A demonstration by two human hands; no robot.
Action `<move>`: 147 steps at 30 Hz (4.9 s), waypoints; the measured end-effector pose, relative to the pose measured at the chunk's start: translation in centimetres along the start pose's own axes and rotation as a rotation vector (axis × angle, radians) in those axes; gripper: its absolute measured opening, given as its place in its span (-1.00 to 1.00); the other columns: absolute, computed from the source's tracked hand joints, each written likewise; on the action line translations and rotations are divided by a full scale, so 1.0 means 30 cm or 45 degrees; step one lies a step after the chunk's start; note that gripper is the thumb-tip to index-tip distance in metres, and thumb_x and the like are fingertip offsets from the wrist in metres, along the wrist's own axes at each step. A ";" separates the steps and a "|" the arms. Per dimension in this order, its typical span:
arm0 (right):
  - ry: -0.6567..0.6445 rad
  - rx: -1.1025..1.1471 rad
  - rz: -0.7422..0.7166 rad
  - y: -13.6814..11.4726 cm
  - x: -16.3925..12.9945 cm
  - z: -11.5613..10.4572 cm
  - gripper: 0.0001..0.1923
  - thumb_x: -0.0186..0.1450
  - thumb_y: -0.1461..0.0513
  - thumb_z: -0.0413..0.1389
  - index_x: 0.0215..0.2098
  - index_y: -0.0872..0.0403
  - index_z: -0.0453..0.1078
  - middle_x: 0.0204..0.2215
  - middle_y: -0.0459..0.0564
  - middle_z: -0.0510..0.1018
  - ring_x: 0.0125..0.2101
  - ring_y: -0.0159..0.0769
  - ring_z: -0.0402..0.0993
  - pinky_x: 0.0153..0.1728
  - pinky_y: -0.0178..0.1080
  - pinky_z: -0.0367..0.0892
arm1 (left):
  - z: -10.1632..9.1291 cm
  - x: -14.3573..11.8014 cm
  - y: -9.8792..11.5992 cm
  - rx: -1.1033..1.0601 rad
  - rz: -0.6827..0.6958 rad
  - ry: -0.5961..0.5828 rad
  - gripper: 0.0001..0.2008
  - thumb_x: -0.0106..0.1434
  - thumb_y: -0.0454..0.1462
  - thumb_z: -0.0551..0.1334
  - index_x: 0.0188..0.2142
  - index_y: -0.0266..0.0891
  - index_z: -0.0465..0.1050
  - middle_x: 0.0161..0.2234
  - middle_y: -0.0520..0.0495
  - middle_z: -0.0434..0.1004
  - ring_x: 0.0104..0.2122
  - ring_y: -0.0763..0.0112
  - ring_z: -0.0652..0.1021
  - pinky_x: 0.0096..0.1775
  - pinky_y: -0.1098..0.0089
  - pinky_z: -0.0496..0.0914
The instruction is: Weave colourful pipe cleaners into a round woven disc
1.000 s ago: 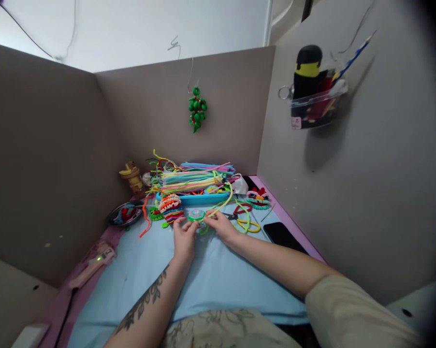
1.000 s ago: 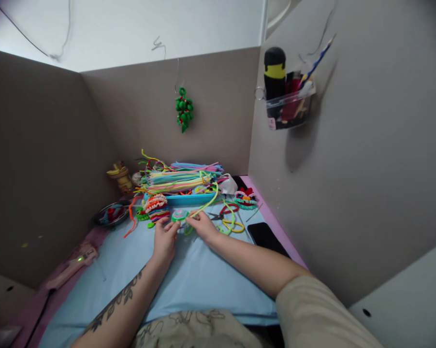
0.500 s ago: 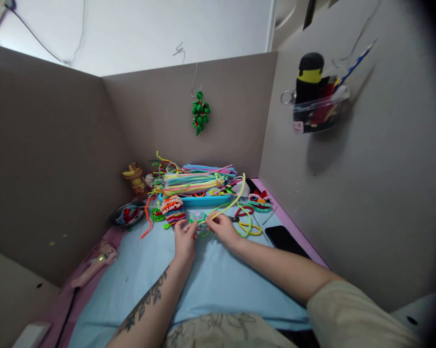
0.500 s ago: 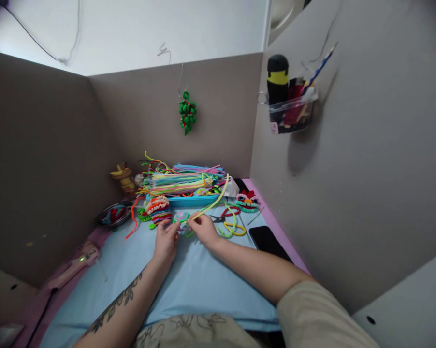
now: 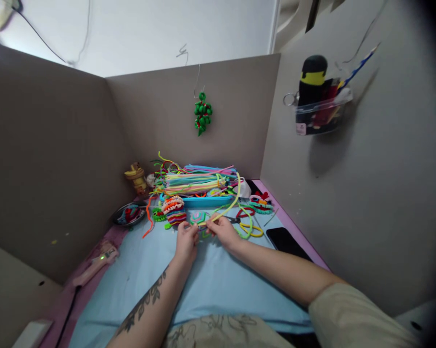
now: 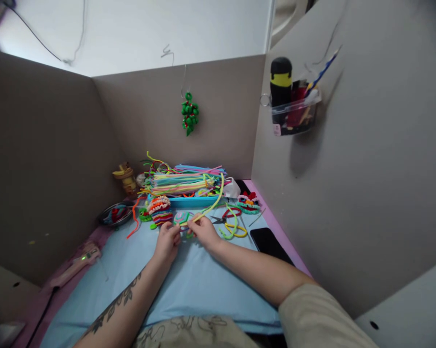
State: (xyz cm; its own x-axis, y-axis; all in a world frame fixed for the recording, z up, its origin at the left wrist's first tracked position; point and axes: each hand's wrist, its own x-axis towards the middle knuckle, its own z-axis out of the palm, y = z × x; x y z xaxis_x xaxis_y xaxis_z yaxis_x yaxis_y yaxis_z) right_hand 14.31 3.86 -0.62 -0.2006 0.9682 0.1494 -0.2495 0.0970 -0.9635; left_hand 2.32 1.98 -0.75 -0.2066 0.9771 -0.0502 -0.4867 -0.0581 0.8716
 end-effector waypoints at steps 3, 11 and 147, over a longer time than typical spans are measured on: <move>-0.003 0.039 -0.014 -0.003 0.004 -0.004 -0.72 0.07 0.07 0.15 -0.50 0.06 0.18 -0.74 -0.24 0.34 -0.71 -0.49 0.16 -0.64 -0.39 0.04 | -0.001 -0.002 0.014 -0.033 -0.084 -0.037 -0.57 -0.10 -0.27 0.33 -0.37 -0.14 0.05 -0.72 0.29 0.02 -0.79 0.69 0.06 -0.68 0.57 -0.12; 0.057 0.090 -0.010 -0.034 0.004 -0.008 -0.71 0.03 0.09 0.18 -0.55 0.07 0.17 -0.77 -0.24 0.30 -0.72 -0.50 0.12 -0.66 -0.39 -0.03 | -0.004 0.000 0.024 -0.018 -0.133 -0.091 -0.56 -0.11 -0.28 0.33 -0.35 -0.13 0.05 -0.70 0.28 0.04 -0.79 0.71 0.05 -0.68 0.57 -0.15; 0.364 -1.126 -0.729 -0.176 0.169 -0.314 -0.78 0.12 0.34 -0.01 -0.36 0.07 0.46 -0.35 0.02 0.39 -0.31 -0.24 0.34 -0.22 -0.17 0.26 | -0.056 0.057 0.068 -0.052 -0.083 0.047 -0.51 -0.15 -0.27 0.39 -0.16 -0.28 0.42 -0.61 0.13 0.30 -0.68 0.72 0.22 -0.66 0.63 0.04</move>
State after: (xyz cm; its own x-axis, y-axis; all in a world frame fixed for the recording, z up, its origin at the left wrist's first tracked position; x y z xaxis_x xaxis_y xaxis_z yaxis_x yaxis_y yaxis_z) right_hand 23.53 10.41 3.14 -0.0157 0.7334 0.6796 0.5564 0.5711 -0.6035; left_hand -0.45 3.19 0.12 -0.2042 0.9709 -0.1248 -0.5340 -0.0036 0.8455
